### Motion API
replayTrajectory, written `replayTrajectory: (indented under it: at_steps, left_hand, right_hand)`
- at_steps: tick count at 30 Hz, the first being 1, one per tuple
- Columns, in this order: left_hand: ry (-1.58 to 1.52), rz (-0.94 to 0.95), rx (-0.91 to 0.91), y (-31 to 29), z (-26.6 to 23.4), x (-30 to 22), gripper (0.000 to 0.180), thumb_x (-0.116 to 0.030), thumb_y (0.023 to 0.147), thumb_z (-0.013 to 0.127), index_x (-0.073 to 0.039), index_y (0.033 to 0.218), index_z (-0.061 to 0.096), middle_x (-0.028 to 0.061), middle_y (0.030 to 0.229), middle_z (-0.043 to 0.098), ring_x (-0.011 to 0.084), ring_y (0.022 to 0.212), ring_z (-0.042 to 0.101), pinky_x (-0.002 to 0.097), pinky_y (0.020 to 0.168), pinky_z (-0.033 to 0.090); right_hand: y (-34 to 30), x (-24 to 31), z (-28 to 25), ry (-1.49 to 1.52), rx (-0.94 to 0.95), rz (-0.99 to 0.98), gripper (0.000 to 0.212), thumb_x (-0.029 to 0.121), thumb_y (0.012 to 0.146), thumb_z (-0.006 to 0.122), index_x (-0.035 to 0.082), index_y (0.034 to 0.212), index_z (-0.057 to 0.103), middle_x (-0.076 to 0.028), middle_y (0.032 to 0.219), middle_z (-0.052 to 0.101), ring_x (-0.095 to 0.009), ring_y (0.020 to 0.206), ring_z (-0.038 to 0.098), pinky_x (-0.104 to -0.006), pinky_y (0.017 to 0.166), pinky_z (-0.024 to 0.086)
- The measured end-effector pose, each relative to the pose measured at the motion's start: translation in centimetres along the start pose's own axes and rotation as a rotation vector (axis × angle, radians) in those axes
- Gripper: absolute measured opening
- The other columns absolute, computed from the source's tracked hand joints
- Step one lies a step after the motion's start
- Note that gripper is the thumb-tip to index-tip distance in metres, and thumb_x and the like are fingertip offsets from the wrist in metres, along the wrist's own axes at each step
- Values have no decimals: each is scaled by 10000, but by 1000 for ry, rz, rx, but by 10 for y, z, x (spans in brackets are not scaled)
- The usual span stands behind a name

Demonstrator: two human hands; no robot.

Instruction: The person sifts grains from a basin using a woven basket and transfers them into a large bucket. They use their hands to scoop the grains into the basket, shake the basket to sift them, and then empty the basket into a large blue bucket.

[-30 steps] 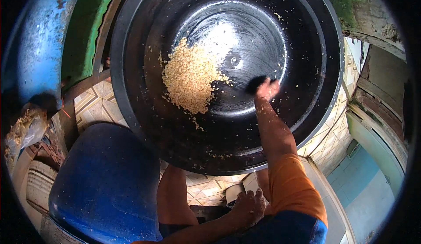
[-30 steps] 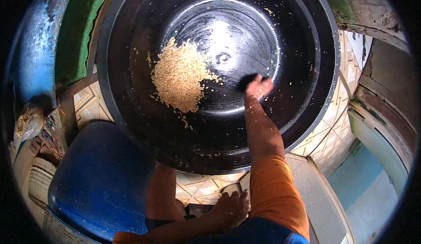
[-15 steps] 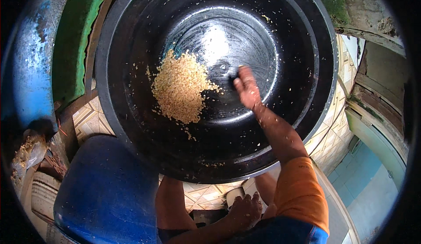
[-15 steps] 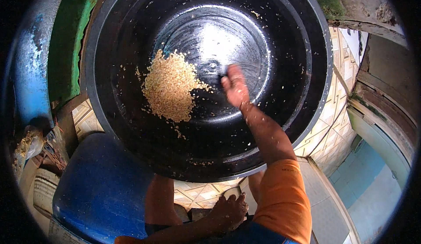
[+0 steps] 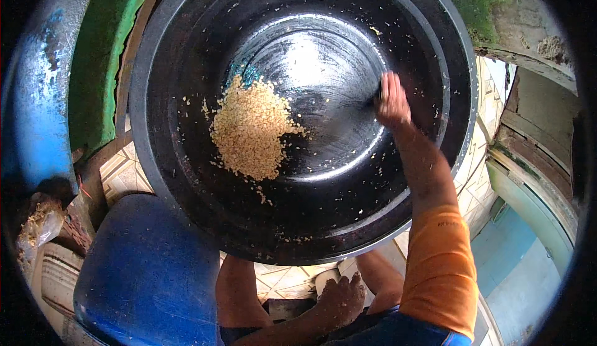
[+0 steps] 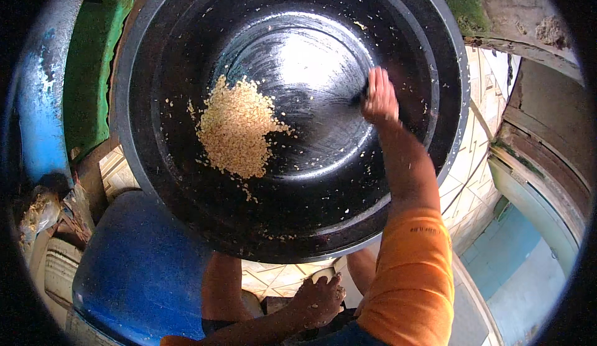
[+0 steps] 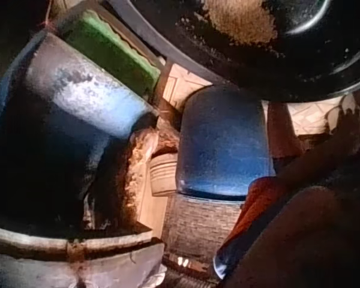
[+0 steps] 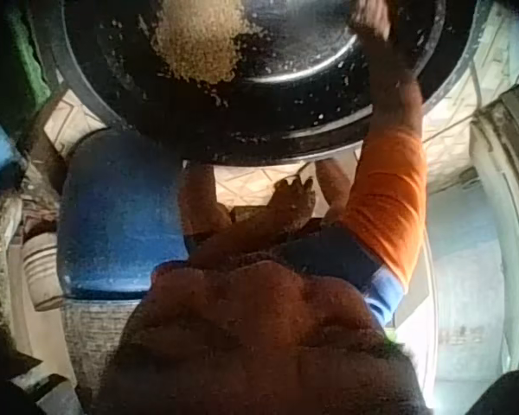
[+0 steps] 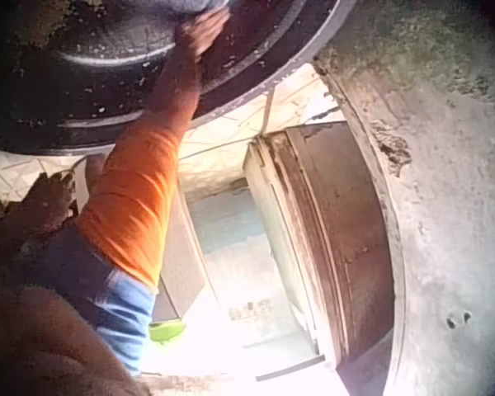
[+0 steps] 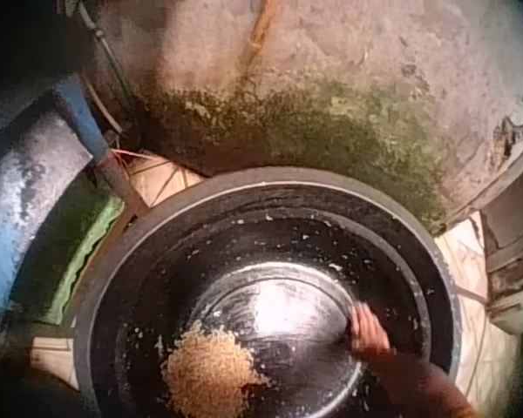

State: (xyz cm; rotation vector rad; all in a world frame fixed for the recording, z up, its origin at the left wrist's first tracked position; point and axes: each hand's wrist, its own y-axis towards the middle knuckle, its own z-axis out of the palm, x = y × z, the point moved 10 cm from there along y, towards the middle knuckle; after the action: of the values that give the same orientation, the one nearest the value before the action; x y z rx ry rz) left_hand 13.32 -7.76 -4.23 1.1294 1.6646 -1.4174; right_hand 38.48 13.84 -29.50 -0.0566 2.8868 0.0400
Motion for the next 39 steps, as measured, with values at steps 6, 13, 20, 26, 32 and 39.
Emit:
replayTrajectory:
  at_steps: [6,13,20,26,32,39]
  left_hand:
    - [16,-73,137,3,13,4,385,-328,821,605,-30,1060,561,206,1237,479,307,933,571,509,664,479]
    - [-3,-70,138,3,2,4,316,-259,833,558,-4,1016,590,213,1194,514,301,892,592,486,649,504]
    - [-9,-43,42,6,-16,1,266,-214,834,524,13,948,604,210,1155,542,291,848,611,480,644,519]
    - [-68,-47,6,3,-7,3,251,-190,827,535,16,954,603,231,1153,535,294,846,615,492,653,519]
    - [2,-81,215,5,4,1,399,-327,804,621,-18,1051,570,212,1216,492,310,941,569,502,688,486]
    - [-2,-52,165,3,0,-5,381,-301,819,607,-3,1053,569,222,1234,492,320,947,568,498,693,495]
  right_hand:
    - [-190,133,32,102,1255,-589,441,165,864,464,-56,1246,469,-188,1249,522,-315,1203,463,-393,1028,366]
    - [110,65,-28,-100,408,-275,531,231,900,372,68,1405,356,-85,1512,239,-242,1419,141,-435,1153,82]
    - [93,-17,6,-364,473,-239,585,328,871,462,81,1395,381,-63,1510,246,-173,1406,175,-387,1160,84]
    - [-149,58,21,-58,1073,-207,606,470,917,365,37,1339,415,-177,1385,395,-303,1291,359,-469,1099,218]
    - [-133,144,-42,724,1284,-38,555,437,961,333,5,1277,480,-220,1334,456,-360,1268,401,-444,1083,280]
    - [-111,15,2,-354,957,7,684,507,965,154,33,1455,195,-134,1541,107,-282,1430,18,-457,1147,-7]
